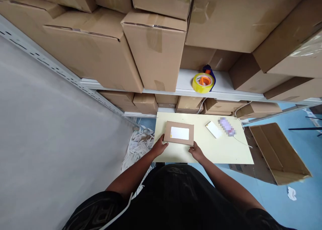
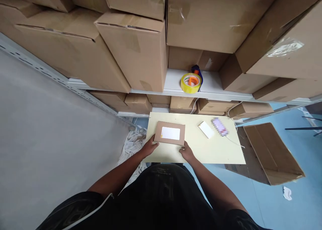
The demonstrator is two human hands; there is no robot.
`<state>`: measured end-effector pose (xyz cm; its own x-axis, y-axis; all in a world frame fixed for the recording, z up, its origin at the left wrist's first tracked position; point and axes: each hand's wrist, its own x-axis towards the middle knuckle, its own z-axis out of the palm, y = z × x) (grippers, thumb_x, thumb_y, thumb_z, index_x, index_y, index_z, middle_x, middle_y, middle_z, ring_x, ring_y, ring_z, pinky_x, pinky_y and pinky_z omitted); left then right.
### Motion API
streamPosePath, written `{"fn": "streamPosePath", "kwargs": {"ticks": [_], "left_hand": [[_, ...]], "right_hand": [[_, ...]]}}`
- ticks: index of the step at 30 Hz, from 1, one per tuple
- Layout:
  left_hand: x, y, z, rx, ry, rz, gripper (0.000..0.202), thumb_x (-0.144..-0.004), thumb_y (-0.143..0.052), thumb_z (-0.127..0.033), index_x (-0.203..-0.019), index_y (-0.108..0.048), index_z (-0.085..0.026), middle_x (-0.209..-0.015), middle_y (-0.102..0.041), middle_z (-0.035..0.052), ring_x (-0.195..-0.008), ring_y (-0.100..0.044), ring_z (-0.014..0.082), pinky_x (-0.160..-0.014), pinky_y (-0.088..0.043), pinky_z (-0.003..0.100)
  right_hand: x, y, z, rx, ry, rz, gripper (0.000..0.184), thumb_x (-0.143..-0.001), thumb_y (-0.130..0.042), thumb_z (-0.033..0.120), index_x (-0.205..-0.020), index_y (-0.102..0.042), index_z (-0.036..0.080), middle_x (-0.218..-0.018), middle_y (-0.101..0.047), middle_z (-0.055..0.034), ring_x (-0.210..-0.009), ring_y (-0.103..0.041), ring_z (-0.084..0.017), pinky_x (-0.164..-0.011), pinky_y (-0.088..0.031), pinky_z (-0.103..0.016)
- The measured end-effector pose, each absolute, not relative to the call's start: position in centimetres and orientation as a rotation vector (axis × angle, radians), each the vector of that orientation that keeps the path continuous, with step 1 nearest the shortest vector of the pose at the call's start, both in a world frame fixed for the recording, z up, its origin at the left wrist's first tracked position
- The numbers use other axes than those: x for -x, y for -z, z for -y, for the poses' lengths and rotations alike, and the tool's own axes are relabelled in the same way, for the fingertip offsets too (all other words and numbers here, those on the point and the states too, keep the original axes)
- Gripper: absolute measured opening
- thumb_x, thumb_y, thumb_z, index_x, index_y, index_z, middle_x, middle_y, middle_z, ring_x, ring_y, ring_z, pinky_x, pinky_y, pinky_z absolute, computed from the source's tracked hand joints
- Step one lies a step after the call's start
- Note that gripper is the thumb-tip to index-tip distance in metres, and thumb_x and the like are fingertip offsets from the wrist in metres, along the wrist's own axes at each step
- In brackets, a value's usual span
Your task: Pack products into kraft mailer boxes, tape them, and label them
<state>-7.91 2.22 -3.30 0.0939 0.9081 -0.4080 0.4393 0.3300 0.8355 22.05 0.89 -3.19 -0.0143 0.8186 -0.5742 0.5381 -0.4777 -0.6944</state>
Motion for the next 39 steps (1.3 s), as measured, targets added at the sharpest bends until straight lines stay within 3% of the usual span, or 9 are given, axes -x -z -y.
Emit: {"fn": "streamPosePath", "kwargs": {"ticks": [6,12,15,19,24,29,35,39], "left_hand": [[5.3,-0.2,-0.9,-1.264,-0.633,-1.651,0.065,-0.087,-0.062,-0.032,-0.150,-0.048,-0.019,-0.128,-0.066,0.0108,-0.107,-0.066,0.0237,-0.093,-0.054,0.036],[2.8,-1.5,-2.2,-1.351,-0.622,-1.858,0.050,-0.093,-0.055,-0.032,-0.141,-0.057,-0.019,-0.118,-0.067,0.0101,-0.112,-0.062,0.0245,-0.099,-0.050,0.037],[2.9,-1.9,-2.9,-1.377,-0.537,-1.887,0.048,-0.093,-0.054,-0.032,-0.139,-0.058,-0.017,-0.119,-0.066,0.0112,-0.113,-0.062,0.0258,-0.101,-0.050,0.039],[3.0,-5.2,-3.9,-1.642,-0.484,-2.000,0.049,-0.090,-0.060,-0.031,-0.137,-0.059,-0.017,-0.125,-0.063,0.0131,-0.120,-0.058,0.0299,-0.108,-0.046,0.044],[-5.2,-9.5,-8.5,-2.127,-0.389,-1.610,0.032,-0.096,-0.053,-0.031,-0.124,-0.066,-0.022,-0.121,-0.066,0.0094,-0.117,-0.059,0.0273,-0.105,-0.048,0.042],[-20.7,-6.2,-13.5,-2.291,0.073,-1.174,0.026,-0.095,-0.056,-0.034,-0.109,-0.072,-0.019,-0.113,-0.069,0.0127,-0.110,-0.062,0.0295,-0.094,-0.051,0.041],[-32.2,0.7,-16.6,-2.316,0.283,-1.136,0.042,-0.091,-0.065,-0.044,-0.121,-0.067,-0.014,-0.126,-0.061,0.0218,-0.120,-0.053,0.0382,-0.098,-0.044,0.048],[-34.4,3.1,-17.4,-2.321,0.303,-1.112,0.037,-0.091,-0.063,-0.029,-0.124,-0.064,-0.014,-0.130,-0.057,0.0219,-0.125,-0.047,0.0381,-0.100,-0.040,0.050]], "right_hand": [[-26.1,1.9,-3.3,1.797,-1.315,1.570,0.042,-0.080,-0.054,0.037,-0.118,-0.063,0.020,-0.099,-0.069,-0.0054,-0.090,-0.065,-0.025,-0.086,-0.051,-0.037],[-27.2,-0.9,-8.1,1.769,-1.264,1.737,0.035,-0.084,-0.053,0.046,-0.102,-0.070,0.020,-0.088,-0.067,-0.0043,-0.084,-0.062,-0.025,-0.079,-0.049,-0.036],[-27.9,-0.9,-8.9,1.727,-1.369,1.700,0.041,-0.087,-0.051,0.049,-0.111,-0.071,0.022,-0.095,-0.072,-0.0048,-0.089,-0.066,-0.025,-0.081,-0.050,-0.036],[-32.3,1.0,-8.4,1.920,-1.298,1.544,0.044,-0.089,-0.050,0.048,-0.118,-0.071,0.023,-0.113,-0.074,-0.0067,-0.101,-0.069,-0.025,-0.089,-0.051,-0.035],[-38.9,4.5,-5.4,2.268,-1.213,1.445,0.030,-0.086,-0.049,0.038,-0.098,-0.072,0.022,-0.097,-0.076,-0.0066,-0.090,-0.070,-0.025,-0.080,-0.051,-0.034],[-40.1,6.7,-1.1,2.221,-1.303,1.396,0.025,-0.084,-0.052,0.034,-0.093,-0.073,0.024,-0.095,-0.077,-0.0040,-0.093,-0.070,-0.023,-0.085,-0.051,-0.033],[-41.6,7.1,3.7,2.083,-1.392,1.265,0.031,-0.083,-0.050,0.034,-0.102,-0.072,0.023,-0.099,-0.076,-0.0048,-0.091,-0.071,-0.024,-0.083,-0.052,-0.034],[-44.3,6.5,5.8,2.136,-1.430,1.213,0.030,-0.083,-0.052,0.035,-0.102,-0.073,0.023,-0.093,-0.076,-0.0047,-0.088,-0.071,-0.024,-0.080,-0.051,-0.034]]}}
